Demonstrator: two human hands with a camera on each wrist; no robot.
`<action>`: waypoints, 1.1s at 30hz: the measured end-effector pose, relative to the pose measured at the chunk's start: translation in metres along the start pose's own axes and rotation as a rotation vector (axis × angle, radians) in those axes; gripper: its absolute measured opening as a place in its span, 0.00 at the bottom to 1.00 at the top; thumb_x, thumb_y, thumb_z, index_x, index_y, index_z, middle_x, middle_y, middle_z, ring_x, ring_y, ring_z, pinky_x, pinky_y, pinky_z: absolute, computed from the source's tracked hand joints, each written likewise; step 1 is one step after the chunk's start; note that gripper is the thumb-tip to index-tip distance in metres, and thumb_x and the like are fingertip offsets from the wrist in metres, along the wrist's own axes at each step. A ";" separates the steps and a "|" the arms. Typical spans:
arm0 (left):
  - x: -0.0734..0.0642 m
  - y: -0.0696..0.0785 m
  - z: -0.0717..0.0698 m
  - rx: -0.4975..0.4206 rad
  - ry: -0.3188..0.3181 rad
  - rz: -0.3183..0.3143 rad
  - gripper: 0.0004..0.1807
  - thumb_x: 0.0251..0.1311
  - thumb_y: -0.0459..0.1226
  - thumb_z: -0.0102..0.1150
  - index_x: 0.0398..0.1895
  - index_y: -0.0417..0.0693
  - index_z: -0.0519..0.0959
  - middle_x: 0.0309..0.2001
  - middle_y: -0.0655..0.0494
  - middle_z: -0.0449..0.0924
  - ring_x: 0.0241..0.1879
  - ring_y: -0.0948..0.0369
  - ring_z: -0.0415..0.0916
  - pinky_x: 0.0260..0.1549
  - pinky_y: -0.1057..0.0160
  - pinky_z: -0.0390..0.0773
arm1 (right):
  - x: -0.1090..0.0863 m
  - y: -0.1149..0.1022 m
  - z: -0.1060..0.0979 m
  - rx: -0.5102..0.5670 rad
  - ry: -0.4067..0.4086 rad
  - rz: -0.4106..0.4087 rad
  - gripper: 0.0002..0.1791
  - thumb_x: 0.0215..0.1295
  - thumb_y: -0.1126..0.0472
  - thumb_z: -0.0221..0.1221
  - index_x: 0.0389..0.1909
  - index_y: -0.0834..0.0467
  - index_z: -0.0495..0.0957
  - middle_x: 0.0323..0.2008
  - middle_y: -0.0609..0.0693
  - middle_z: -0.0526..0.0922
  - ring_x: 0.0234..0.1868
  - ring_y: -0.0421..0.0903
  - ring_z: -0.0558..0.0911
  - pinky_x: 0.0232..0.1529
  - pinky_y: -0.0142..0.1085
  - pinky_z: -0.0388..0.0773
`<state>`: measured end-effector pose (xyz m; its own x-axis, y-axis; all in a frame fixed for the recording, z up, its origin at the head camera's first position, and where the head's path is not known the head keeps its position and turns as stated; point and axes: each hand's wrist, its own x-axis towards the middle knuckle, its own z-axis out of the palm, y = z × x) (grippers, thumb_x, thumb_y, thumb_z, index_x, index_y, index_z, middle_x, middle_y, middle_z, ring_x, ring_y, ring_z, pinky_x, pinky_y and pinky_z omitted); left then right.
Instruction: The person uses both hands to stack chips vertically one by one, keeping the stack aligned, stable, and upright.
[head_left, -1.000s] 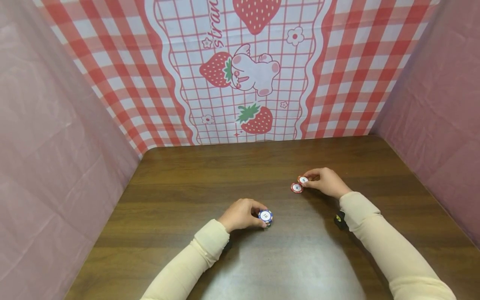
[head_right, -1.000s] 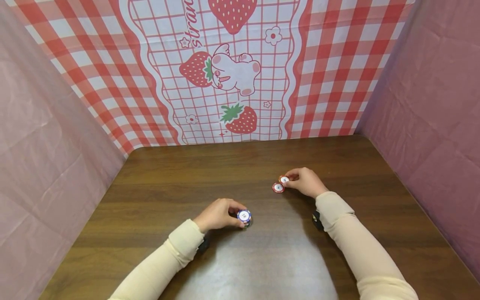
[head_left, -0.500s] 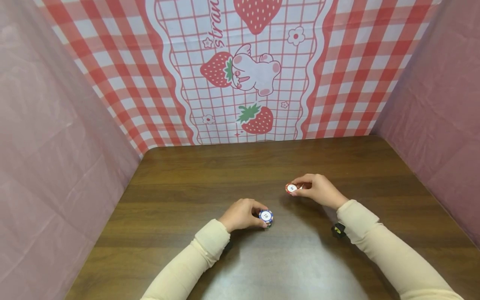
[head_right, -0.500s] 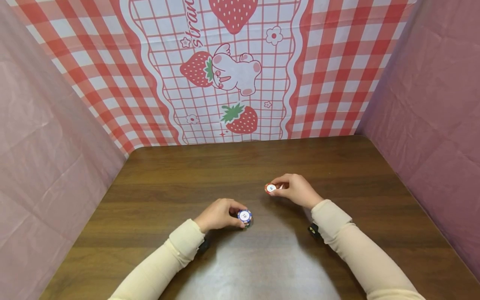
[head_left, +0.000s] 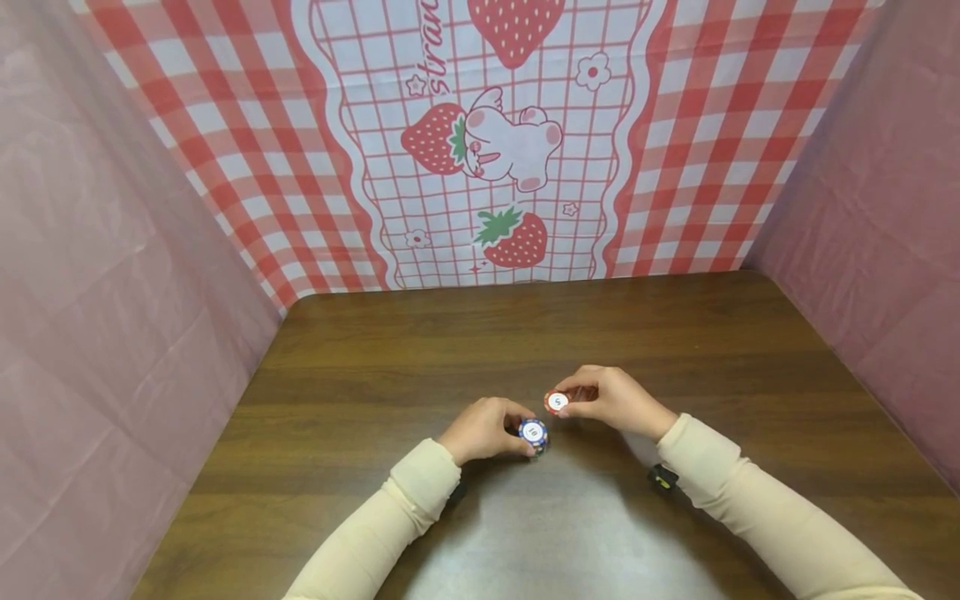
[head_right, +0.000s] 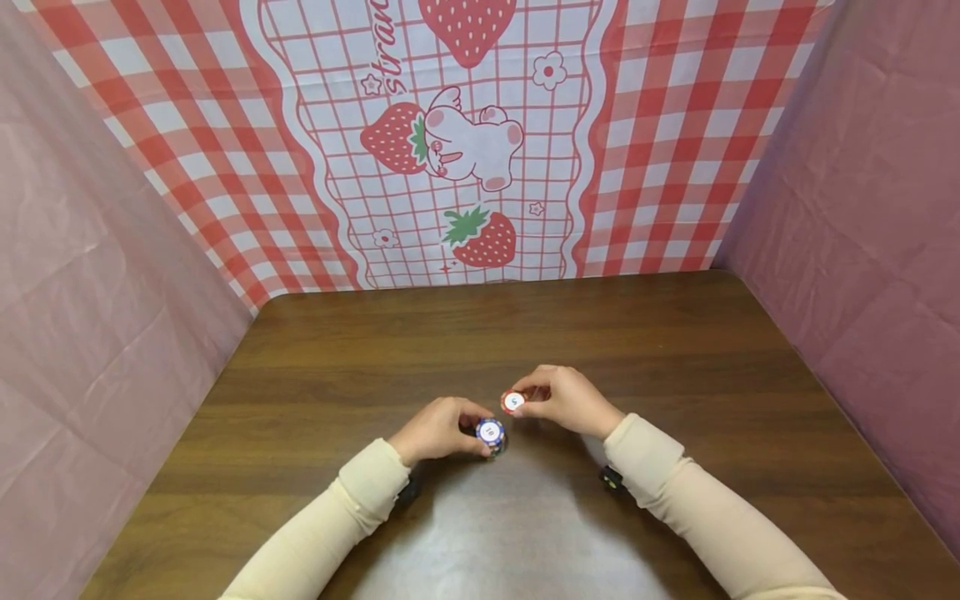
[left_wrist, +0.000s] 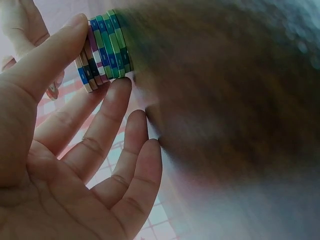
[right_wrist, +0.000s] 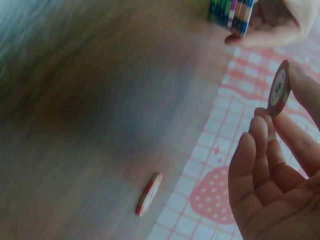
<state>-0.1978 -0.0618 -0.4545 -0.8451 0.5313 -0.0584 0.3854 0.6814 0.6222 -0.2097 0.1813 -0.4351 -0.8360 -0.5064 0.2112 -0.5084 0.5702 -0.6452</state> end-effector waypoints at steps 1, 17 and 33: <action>0.000 0.000 0.000 0.000 0.001 0.001 0.25 0.42 0.46 0.79 0.47 0.52 0.86 0.30 0.64 0.84 0.30 0.72 0.74 0.34 0.71 0.72 | 0.001 -0.001 0.002 -0.003 -0.005 -0.002 0.14 0.52 0.53 0.73 0.41 0.49 0.87 0.32 0.40 0.83 0.29 0.34 0.74 0.30 0.29 0.73; 0.000 0.000 -0.001 0.021 0.000 0.033 0.20 0.43 0.46 0.78 0.42 0.53 0.87 0.34 0.64 0.86 0.35 0.68 0.78 0.37 0.70 0.74 | 0.005 -0.011 0.024 -0.003 -0.145 -0.122 0.13 0.55 0.56 0.71 0.42 0.52 0.87 0.32 0.43 0.82 0.33 0.36 0.78 0.35 0.31 0.78; -0.001 0.002 -0.002 0.054 0.000 0.041 0.20 0.43 0.47 0.78 0.42 0.56 0.88 0.34 0.65 0.85 0.33 0.69 0.74 0.34 0.71 0.71 | 0.006 -0.014 0.031 -0.061 -0.165 -0.162 0.15 0.54 0.53 0.71 0.44 0.51 0.87 0.35 0.42 0.83 0.34 0.37 0.79 0.37 0.30 0.76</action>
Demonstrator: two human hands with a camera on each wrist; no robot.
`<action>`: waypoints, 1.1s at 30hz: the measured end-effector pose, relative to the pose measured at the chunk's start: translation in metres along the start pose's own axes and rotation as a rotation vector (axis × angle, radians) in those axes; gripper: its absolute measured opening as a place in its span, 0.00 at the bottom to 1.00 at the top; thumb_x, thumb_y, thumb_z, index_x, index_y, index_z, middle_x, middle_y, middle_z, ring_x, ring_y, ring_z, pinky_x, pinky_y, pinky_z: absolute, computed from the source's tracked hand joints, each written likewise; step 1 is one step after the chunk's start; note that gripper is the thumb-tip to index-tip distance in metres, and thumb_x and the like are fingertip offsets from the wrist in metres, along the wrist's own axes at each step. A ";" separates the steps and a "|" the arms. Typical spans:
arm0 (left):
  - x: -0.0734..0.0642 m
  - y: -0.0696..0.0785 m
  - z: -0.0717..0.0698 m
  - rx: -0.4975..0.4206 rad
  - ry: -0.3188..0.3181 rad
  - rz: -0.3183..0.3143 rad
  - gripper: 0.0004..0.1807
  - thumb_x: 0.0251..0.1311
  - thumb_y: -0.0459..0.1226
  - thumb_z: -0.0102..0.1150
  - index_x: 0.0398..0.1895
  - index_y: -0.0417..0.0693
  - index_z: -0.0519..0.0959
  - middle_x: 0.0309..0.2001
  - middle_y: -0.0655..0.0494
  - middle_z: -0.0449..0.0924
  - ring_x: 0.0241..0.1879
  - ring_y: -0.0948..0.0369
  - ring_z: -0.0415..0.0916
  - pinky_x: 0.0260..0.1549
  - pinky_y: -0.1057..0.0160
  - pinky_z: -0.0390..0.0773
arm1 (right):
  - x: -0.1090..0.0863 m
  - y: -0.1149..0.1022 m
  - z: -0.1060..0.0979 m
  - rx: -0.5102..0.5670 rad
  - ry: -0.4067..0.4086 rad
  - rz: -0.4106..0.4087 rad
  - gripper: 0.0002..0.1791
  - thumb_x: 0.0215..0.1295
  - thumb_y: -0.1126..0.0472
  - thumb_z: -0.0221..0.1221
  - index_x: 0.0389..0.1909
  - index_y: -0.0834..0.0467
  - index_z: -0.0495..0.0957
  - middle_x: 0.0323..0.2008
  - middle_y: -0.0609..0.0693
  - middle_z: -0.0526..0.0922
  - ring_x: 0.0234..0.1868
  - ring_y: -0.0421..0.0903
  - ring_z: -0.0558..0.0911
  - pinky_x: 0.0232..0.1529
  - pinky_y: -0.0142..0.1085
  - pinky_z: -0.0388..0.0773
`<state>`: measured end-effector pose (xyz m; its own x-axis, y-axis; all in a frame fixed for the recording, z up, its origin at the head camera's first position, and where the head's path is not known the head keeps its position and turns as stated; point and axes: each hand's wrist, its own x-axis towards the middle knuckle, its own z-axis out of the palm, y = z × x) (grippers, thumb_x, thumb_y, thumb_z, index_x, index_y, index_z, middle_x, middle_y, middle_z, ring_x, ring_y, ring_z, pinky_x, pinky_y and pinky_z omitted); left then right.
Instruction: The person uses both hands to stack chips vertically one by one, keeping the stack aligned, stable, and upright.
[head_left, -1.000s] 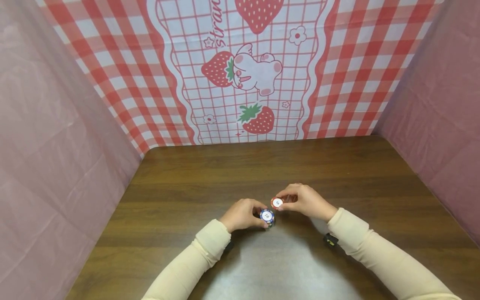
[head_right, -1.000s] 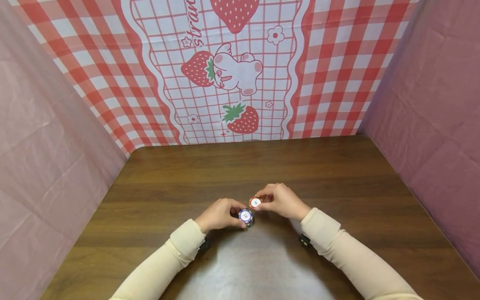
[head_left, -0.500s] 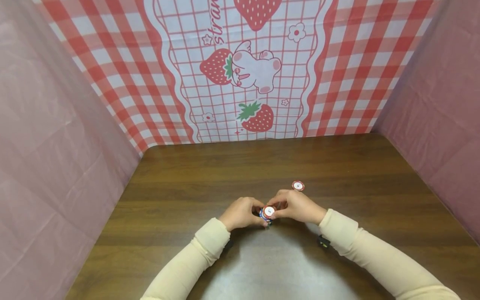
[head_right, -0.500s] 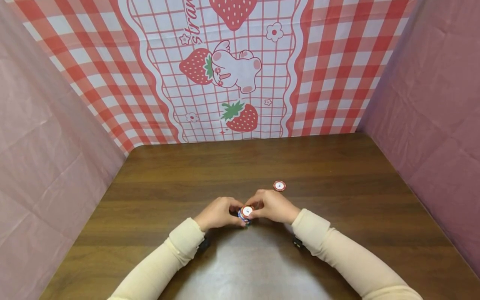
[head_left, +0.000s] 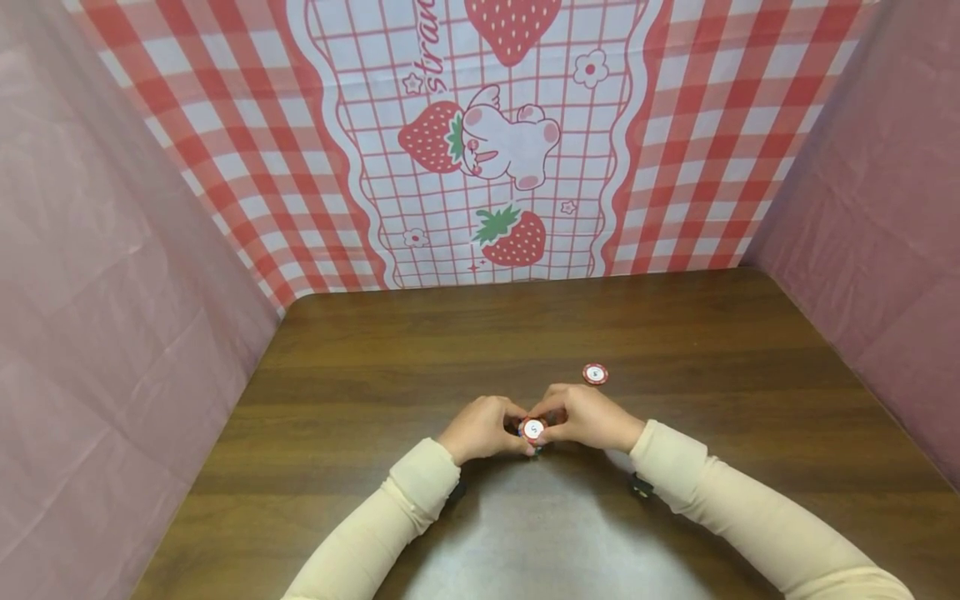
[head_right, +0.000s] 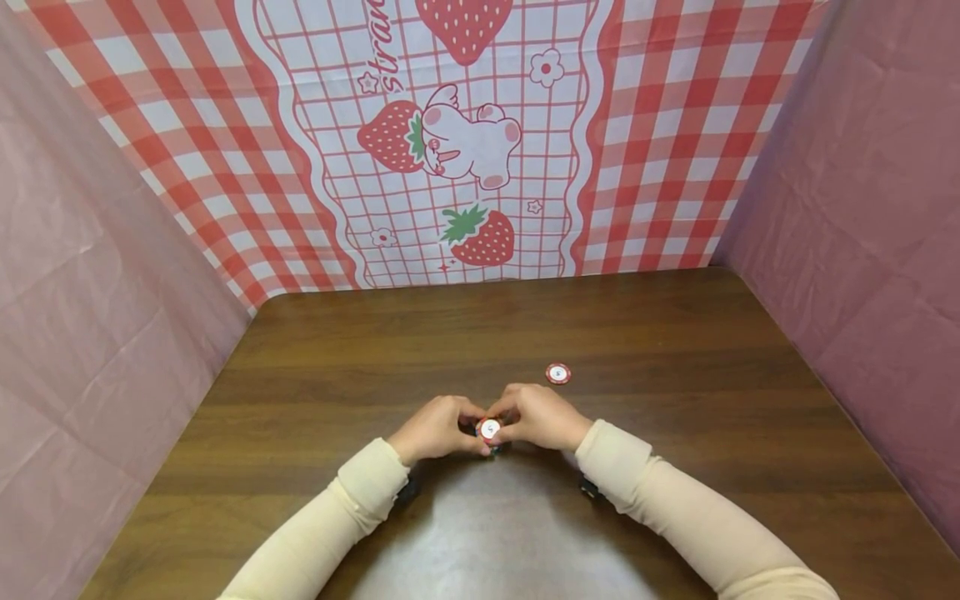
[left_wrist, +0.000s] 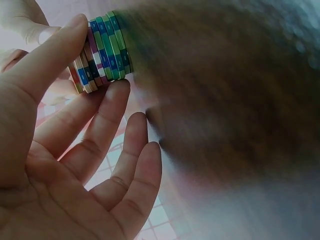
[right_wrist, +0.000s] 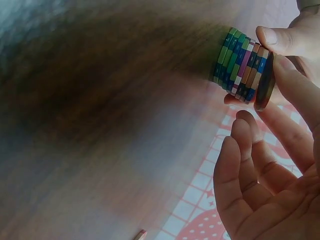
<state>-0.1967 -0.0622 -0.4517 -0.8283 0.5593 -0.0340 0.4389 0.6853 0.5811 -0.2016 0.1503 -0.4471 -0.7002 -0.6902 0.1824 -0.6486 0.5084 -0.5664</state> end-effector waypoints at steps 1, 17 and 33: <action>0.000 0.000 0.000 0.001 -0.001 0.001 0.20 0.43 0.47 0.78 0.43 0.56 0.88 0.34 0.64 0.85 0.33 0.69 0.74 0.34 0.71 0.72 | 0.000 -0.001 0.000 -0.002 0.000 -0.001 0.15 0.54 0.53 0.71 0.44 0.52 0.87 0.35 0.42 0.83 0.34 0.37 0.79 0.37 0.30 0.76; 0.000 -0.001 0.002 0.016 0.010 0.004 0.21 0.42 0.47 0.78 0.42 0.55 0.88 0.36 0.64 0.86 0.35 0.68 0.75 0.37 0.70 0.73 | 0.005 -0.005 0.003 -0.039 0.011 0.012 0.14 0.51 0.56 0.73 0.40 0.53 0.87 0.32 0.42 0.83 0.30 0.37 0.78 0.32 0.26 0.73; 0.000 0.001 0.001 -0.026 -0.004 0.002 0.19 0.43 0.49 0.78 0.39 0.56 0.86 0.32 0.68 0.84 0.34 0.71 0.75 0.37 0.70 0.73 | -0.001 0.000 -0.008 -0.010 0.064 0.088 0.18 0.53 0.54 0.72 0.45 0.56 0.85 0.37 0.46 0.85 0.33 0.39 0.80 0.36 0.29 0.77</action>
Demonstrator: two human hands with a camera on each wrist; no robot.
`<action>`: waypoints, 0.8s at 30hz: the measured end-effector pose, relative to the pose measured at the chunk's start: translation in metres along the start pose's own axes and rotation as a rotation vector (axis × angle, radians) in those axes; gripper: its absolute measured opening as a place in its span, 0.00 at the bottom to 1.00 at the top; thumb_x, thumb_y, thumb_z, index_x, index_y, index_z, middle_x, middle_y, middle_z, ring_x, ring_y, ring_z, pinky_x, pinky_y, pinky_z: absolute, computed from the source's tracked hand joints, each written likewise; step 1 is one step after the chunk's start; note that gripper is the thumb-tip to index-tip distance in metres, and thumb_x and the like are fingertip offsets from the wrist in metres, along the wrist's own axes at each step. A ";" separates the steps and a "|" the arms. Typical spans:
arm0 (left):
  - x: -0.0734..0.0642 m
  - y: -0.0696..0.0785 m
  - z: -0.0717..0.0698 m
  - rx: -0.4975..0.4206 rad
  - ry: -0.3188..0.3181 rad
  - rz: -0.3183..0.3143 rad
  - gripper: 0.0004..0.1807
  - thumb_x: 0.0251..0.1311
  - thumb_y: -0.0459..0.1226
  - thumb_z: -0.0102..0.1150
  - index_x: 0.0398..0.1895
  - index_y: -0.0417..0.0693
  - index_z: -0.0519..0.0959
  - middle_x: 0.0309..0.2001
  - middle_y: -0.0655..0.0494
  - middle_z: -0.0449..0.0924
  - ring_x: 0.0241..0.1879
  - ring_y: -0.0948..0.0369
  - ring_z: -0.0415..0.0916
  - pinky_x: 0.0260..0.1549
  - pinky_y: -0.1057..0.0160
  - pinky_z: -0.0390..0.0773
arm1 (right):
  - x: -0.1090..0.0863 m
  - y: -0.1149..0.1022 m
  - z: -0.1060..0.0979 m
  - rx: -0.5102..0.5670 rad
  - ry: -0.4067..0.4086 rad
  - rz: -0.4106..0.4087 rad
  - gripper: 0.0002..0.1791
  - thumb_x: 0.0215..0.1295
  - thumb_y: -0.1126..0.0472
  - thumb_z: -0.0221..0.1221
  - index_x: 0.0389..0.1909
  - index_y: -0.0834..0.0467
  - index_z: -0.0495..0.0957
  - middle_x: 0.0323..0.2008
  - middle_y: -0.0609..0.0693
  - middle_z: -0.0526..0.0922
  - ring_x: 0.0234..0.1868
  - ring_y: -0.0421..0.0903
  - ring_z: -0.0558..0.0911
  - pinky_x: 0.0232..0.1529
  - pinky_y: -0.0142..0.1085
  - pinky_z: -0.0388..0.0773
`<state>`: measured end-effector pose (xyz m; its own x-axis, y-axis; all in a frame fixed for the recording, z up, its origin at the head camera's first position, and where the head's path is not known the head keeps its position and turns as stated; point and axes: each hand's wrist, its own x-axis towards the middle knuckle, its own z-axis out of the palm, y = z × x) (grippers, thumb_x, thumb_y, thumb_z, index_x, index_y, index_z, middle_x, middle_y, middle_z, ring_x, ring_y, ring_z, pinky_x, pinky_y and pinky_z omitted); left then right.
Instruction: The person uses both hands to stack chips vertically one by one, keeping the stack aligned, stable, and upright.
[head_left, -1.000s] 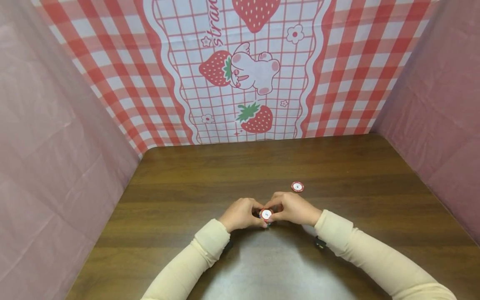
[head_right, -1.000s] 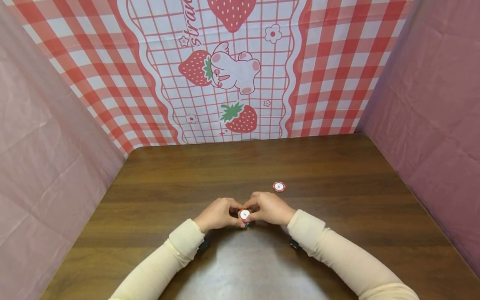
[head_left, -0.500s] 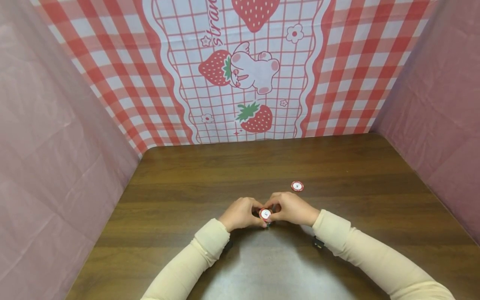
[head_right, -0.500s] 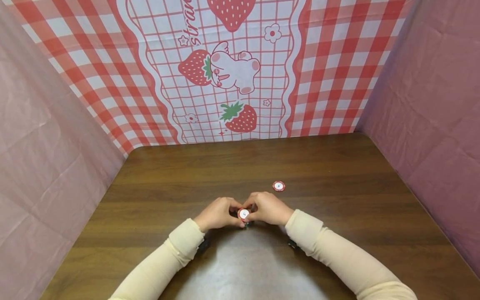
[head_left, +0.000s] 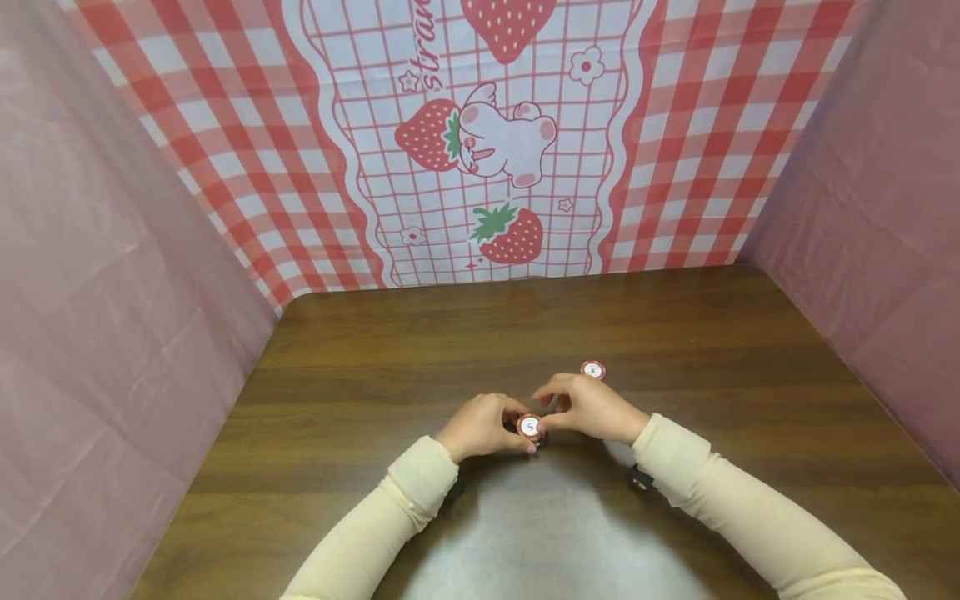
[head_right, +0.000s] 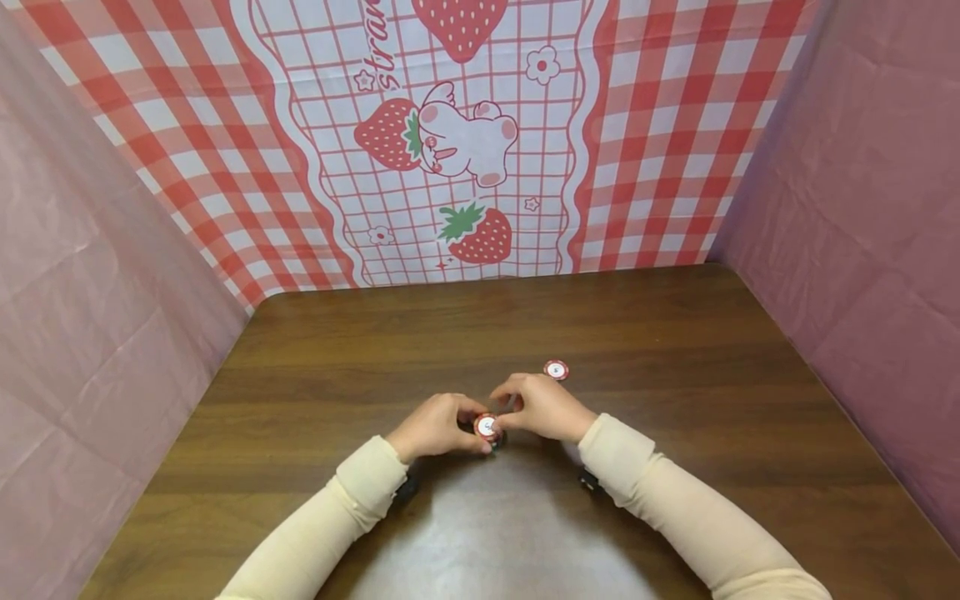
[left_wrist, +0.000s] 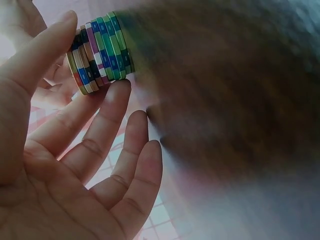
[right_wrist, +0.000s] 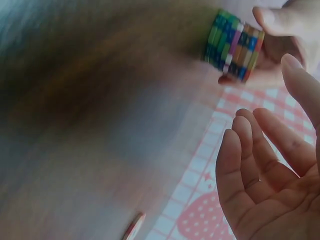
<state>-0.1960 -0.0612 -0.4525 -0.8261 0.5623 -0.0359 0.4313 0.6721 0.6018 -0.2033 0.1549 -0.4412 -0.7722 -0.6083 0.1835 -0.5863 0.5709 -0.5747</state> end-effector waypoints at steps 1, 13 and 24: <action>0.000 0.000 0.000 -0.003 -0.001 -0.003 0.19 0.44 0.49 0.77 0.40 0.56 0.86 0.32 0.69 0.84 0.34 0.71 0.75 0.37 0.70 0.73 | -0.001 0.002 -0.002 0.001 0.011 0.007 0.20 0.53 0.54 0.72 0.45 0.57 0.84 0.37 0.47 0.85 0.34 0.38 0.80 0.36 0.29 0.77; 0.000 0.002 0.000 0.002 0.005 -0.010 0.19 0.45 0.48 0.76 0.43 0.57 0.87 0.33 0.69 0.84 0.34 0.71 0.75 0.37 0.71 0.73 | -0.005 0.033 -0.035 0.022 0.165 0.184 0.28 0.54 0.53 0.71 0.54 0.63 0.80 0.42 0.56 0.85 0.37 0.43 0.80 0.39 0.36 0.76; 0.000 0.002 0.001 0.016 0.021 -0.008 0.19 0.44 0.48 0.76 0.42 0.57 0.87 0.31 0.69 0.83 0.33 0.71 0.74 0.36 0.71 0.72 | -0.004 0.073 -0.059 0.003 0.187 0.309 0.31 0.56 0.53 0.70 0.58 0.65 0.77 0.50 0.64 0.83 0.42 0.52 0.83 0.41 0.42 0.78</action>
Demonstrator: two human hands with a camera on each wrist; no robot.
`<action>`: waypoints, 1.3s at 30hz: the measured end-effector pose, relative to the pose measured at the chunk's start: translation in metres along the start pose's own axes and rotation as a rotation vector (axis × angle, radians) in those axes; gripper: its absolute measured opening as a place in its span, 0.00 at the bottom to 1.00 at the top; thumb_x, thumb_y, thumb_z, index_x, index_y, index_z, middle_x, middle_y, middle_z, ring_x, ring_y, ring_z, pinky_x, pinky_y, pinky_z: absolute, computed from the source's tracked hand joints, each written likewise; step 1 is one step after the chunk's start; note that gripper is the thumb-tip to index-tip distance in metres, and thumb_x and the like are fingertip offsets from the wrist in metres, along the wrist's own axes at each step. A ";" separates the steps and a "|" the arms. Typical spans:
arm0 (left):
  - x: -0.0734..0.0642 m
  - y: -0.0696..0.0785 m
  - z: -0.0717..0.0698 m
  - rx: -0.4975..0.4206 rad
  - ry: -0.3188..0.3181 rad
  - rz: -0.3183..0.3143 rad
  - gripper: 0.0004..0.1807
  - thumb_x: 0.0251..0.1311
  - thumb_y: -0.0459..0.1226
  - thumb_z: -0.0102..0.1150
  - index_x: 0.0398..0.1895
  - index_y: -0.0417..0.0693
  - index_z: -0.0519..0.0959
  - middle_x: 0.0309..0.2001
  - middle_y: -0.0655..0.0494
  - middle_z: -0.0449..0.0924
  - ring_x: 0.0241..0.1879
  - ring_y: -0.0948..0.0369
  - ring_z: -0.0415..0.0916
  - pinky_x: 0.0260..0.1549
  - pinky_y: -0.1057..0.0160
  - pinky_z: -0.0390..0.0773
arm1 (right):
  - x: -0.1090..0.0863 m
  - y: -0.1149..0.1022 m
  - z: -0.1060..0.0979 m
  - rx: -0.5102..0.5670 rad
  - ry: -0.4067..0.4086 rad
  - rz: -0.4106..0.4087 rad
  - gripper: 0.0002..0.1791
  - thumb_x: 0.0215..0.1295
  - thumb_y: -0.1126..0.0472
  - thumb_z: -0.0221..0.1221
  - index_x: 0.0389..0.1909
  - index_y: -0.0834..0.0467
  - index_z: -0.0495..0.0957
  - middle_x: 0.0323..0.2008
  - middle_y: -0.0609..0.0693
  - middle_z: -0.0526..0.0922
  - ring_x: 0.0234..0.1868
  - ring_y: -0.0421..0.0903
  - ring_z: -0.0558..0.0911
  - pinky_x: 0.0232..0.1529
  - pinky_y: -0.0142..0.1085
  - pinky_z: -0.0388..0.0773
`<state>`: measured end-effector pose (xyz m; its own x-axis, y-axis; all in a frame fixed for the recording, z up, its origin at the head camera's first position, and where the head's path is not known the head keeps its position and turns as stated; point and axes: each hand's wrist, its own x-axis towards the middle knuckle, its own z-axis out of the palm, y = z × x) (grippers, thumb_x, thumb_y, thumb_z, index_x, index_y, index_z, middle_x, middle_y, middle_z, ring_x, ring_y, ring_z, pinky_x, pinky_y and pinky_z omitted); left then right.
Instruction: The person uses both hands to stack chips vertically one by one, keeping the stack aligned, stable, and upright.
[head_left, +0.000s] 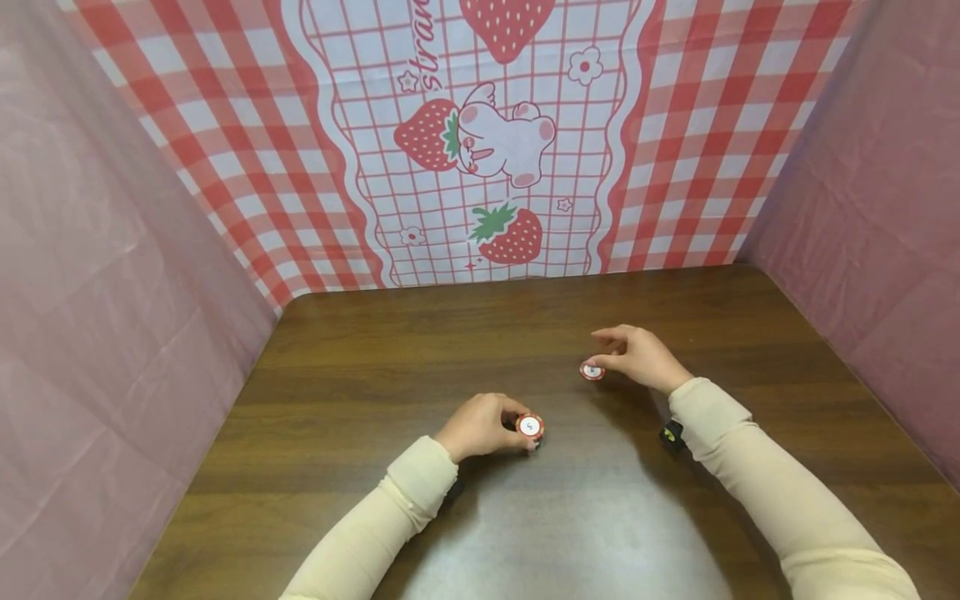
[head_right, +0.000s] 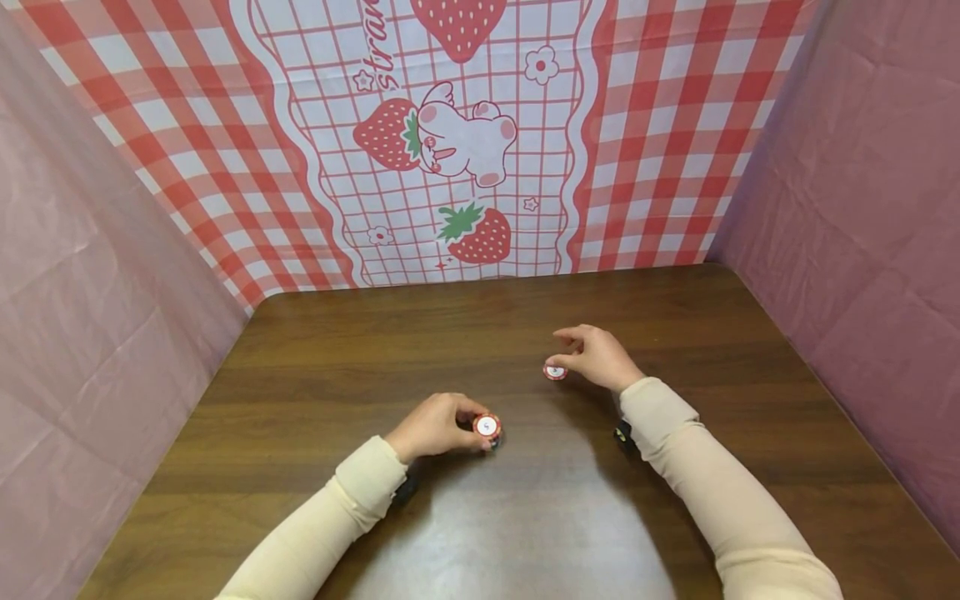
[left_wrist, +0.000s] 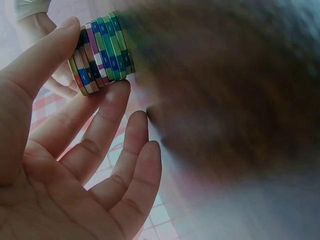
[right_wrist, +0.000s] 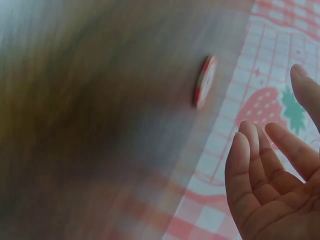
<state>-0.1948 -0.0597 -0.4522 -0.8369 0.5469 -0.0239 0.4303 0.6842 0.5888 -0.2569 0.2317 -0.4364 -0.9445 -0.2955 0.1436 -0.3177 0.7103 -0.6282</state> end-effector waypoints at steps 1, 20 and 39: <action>0.000 0.000 0.000 0.001 0.000 -0.001 0.19 0.44 0.48 0.77 0.42 0.58 0.87 0.30 0.69 0.83 0.32 0.71 0.74 0.36 0.71 0.72 | 0.001 0.003 -0.001 -0.005 -0.005 0.008 0.31 0.57 0.53 0.70 0.59 0.65 0.77 0.50 0.64 0.82 0.43 0.53 0.83 0.43 0.44 0.78; -0.001 0.001 -0.002 -0.010 -0.007 -0.015 0.20 0.45 0.48 0.76 0.43 0.56 0.87 0.32 0.67 0.84 0.33 0.69 0.74 0.37 0.70 0.72 | 0.013 0.017 0.008 -0.110 -0.168 -0.023 0.25 0.56 0.54 0.70 0.50 0.66 0.82 0.46 0.61 0.86 0.51 0.59 0.81 0.54 0.54 0.74; -0.001 0.001 -0.002 0.013 -0.005 -0.018 0.21 0.44 0.49 0.76 0.44 0.57 0.87 0.36 0.65 0.86 0.35 0.70 0.74 0.38 0.70 0.72 | 0.013 0.021 0.013 -0.180 -0.155 -0.073 0.23 0.47 0.59 0.74 0.46 0.64 0.85 0.34 0.55 0.79 0.36 0.47 0.75 0.39 0.39 0.71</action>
<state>-0.1940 -0.0604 -0.4503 -0.8429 0.5366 -0.0389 0.4190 0.7002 0.5781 -0.2745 0.2343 -0.4575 -0.8989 -0.4346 0.0557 -0.4072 0.7816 -0.4725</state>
